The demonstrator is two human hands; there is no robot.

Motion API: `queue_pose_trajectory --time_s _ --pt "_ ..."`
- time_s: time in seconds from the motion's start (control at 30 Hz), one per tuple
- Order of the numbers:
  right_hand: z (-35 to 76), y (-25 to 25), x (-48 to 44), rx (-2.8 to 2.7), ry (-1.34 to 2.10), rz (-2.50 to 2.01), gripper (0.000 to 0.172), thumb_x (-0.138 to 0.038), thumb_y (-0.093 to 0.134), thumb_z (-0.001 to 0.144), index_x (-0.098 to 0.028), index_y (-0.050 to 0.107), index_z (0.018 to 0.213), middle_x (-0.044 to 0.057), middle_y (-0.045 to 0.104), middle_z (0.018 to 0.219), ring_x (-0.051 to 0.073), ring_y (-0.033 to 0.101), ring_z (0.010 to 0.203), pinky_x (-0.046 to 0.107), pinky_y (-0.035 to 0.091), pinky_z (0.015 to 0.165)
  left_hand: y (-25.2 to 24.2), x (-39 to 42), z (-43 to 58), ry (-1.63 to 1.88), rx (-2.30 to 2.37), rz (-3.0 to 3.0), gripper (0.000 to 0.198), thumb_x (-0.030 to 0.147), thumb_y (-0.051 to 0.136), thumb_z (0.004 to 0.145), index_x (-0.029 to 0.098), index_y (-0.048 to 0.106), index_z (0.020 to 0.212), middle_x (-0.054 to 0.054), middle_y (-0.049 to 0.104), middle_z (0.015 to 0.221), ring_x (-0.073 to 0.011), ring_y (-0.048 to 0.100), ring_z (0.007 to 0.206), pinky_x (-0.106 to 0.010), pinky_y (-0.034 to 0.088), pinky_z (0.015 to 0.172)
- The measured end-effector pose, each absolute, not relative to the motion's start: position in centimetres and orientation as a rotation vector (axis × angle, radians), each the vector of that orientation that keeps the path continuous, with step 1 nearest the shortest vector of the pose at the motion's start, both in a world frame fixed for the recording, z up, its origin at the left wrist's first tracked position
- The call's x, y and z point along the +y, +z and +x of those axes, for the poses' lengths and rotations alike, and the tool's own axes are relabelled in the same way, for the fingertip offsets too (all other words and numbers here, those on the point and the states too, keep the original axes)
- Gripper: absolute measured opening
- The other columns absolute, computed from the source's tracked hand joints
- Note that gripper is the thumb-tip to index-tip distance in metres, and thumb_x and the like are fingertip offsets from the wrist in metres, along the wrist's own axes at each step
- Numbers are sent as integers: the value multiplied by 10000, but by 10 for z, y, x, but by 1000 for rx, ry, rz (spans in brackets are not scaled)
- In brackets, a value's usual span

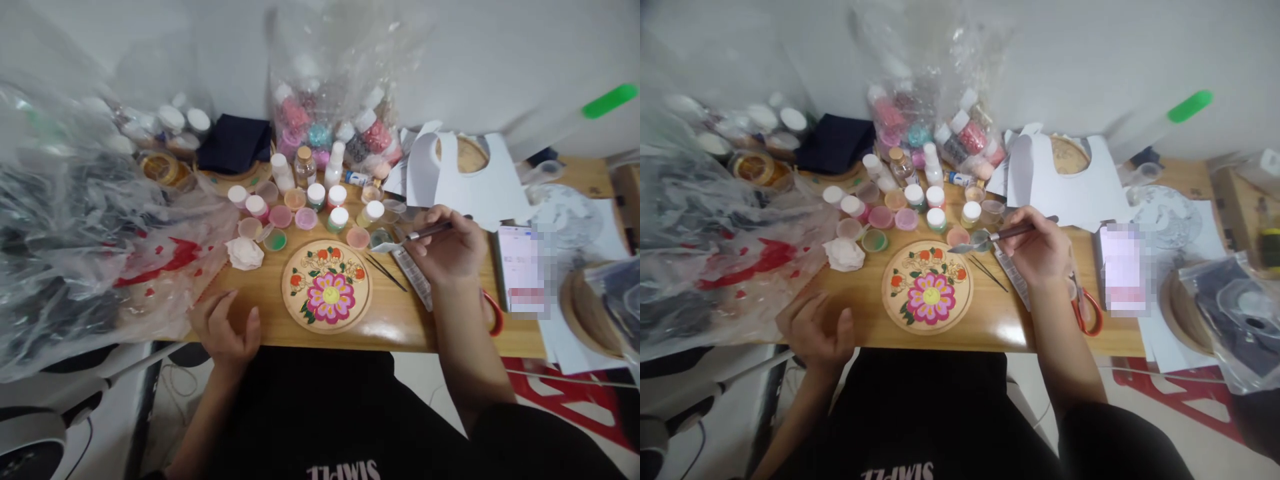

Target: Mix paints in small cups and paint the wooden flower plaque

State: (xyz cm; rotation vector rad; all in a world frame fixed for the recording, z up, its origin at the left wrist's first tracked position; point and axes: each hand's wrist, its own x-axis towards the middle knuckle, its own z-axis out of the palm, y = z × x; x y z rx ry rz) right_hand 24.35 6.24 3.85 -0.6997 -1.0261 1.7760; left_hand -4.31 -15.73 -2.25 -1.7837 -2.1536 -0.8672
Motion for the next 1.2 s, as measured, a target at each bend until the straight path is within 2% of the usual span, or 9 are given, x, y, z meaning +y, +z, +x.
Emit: queue_pose_trajectory --time_s 0.13,0.3,0.47,0.7,0.8,0.97,1.2 --pt "241 41 61 -982 1784 -730 227 -442 755 709 -223 708 674 -27 560 506 85 447 415 218 336 407 -24 -156 -41 -987 -2215 -1744 438 279 565 859 201 470 1279 -158 599 1137 -327 565 1082 -572 397 984" --pt "241 39 61 -951 1766 -807 262 -461 765 653 -207 702 656 -18 563 462 109 472 384 235 350 383 -24 -155 -42 -1052 -2078 -1722 416 242 519 874 210 467 1285 -150 601 1107 -303 571 1038 -523 449 924" --pt "240 33 63 -960 1789 -764 248 -424 717 711 -180 686 676 1 588 474 106 481 365 234 375 376 -25 -152 -42 -1096 -2031 -1694 347 210 480 893 173 506 1236 -158 604 1090 -308 577 1031 -515 445 926" --pt "239 31 66 -985 1828 -617 209 -391 707 737 -187 685 700 -14 610 505 90 498 386 218 430 410 -27 -150 -42 -1059 -2014 -1682 254 191 458 917 178 543 1156 -139 601 1076 -272 581 1025 -450 498 898" --pt "238 29 66 -972 1822 -618 208 -380 673 770 -185 663 699 -16 592 487 106 501 382 228 420 394 -31 -150 -43 -1081 -2046 -1638 240 234 459 922 176 560 1133 -140 615 1061 -284 588 1037 -481 483 931" --pt "234 23 67 -909 1811 -655 219 -372 655 795 -184 631 685 -23 574 457 109 482 361 220 381 361 -33 -148 -46 -1073 -2070 -1620 309 260 475 925 134 531 1201 -177 615 1094 -321 572 1089 -552 437 975" --pt "231 23 67 -886 1863 -668 236 -381 636 816 -184 616 688 -25 569 447 105 484 366 204 376 358 -27 -145 -46 -1028 -2048 -1671 233 252 474 933 149 562 1122 -166 609 1049 -318 568 1045 -527 453 933"
